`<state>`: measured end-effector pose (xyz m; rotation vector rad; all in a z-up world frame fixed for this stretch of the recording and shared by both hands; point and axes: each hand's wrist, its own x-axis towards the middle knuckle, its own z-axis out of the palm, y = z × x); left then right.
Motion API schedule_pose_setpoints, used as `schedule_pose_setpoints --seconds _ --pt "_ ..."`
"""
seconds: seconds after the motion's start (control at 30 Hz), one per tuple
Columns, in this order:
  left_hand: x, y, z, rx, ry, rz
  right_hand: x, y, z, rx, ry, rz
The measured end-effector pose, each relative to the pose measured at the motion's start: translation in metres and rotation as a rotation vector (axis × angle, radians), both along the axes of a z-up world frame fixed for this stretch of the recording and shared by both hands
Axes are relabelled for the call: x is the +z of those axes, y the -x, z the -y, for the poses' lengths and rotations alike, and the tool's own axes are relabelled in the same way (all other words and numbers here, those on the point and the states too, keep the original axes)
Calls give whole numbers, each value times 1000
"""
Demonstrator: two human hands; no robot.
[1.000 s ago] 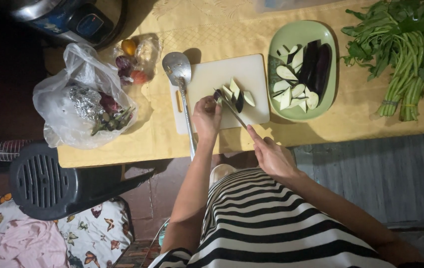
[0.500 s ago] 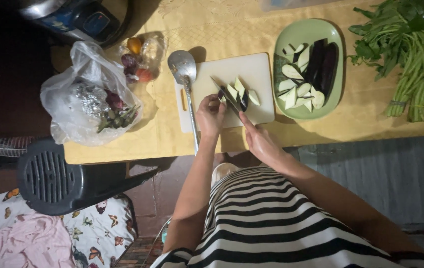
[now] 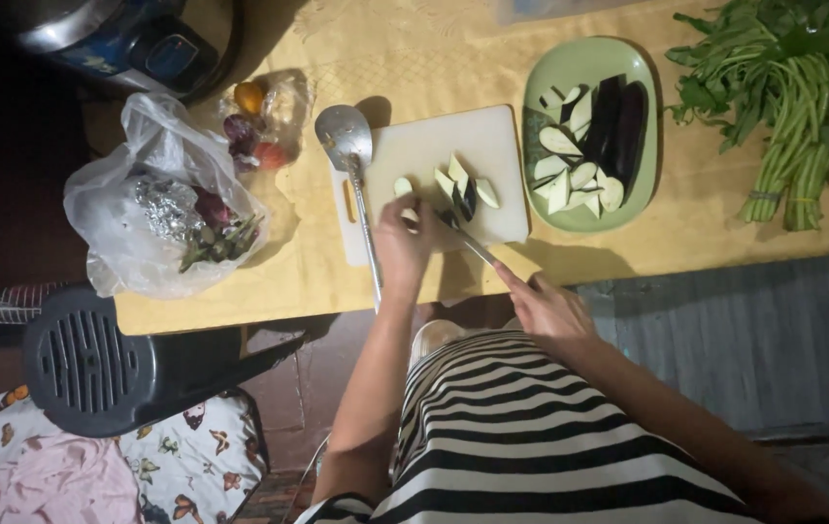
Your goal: Slicing eggplants into small pieces on a cutting board using a kitchen knife in a food preparation area.
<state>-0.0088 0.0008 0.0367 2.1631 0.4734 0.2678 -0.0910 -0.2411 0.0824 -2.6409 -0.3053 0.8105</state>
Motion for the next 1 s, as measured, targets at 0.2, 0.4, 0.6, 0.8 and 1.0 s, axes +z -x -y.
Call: schedule_pose_setpoints --seconds 0.2,0.4,0.6,0.8,1.0 --pt "8 12 33 -138 -67 -181 12 8 18 -17 47 32" --pt "4 15 29 -144 -60 -236 10 8 15 23 80 52" --pt "-38 21 -25 -15 -166 -128 20 8 10 76 109 112" --pt "-115 0 -239 274 -1434 -293 29 9 9 -12 67 205" --pt "-19 17 -308 522 -626 44 -30 20 33 -67 79 341"
